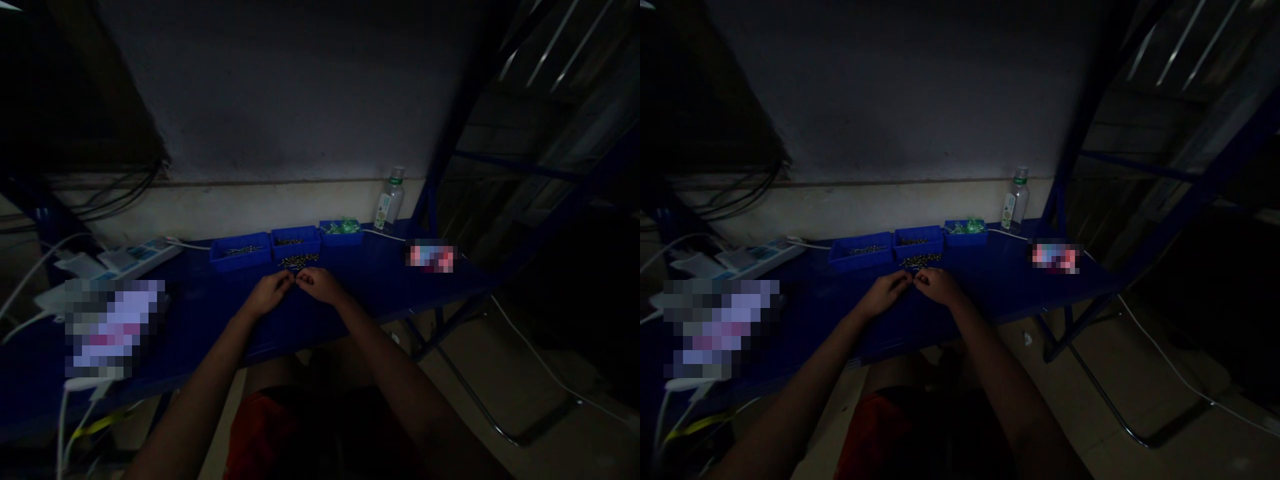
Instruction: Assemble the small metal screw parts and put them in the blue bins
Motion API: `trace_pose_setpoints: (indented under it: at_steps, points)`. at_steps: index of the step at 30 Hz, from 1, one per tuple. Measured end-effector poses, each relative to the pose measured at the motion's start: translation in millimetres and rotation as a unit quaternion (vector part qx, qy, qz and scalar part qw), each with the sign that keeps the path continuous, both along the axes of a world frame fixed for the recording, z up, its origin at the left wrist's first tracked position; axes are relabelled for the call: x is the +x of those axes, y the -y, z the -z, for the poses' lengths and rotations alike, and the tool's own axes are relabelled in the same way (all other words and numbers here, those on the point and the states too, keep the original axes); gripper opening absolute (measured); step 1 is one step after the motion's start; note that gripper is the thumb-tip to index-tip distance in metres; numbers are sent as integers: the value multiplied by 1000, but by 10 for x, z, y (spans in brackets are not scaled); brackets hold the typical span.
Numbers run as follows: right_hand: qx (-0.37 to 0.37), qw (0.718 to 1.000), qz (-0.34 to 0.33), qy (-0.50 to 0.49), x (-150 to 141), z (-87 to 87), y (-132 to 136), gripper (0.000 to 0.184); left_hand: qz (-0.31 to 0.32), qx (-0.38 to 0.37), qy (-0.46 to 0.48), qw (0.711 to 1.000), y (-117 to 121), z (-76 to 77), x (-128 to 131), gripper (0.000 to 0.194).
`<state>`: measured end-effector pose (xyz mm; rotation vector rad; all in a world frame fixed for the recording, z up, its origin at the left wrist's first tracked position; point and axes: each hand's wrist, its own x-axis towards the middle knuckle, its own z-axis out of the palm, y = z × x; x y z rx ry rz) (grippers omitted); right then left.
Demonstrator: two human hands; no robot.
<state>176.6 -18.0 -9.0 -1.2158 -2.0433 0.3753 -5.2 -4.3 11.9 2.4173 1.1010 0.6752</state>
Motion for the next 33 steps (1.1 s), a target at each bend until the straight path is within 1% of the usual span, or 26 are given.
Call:
trace_pose_setpoints:
  at_steps: [12, 16, 23, 29, 33]
  points:
    - [-5, 1000, -2, -3, 0, 2, 2, 16, 0, 7, 3, 1000, -9, 24, -5, 29]
    - [-7, 1000, -1, -6, -7, -14, 13, 15, -2, 8, -1, 1000, 7, 3, 1, 28]
    - [-36, 999, 13, -16, -1, -35, 26, 17, -6, 4, 4, 1000, 32, -35, 10, 28]
    - [-17, 1000, -2, -17, 10, 15, -7, 17, -6, 0, 2, 1000, 20, -24, 8, 29]
    - [-12, 1000, 0, -14, 11, 26, -17, 16, -7, -1, 2, 1000, 13, -12, 3, 30]
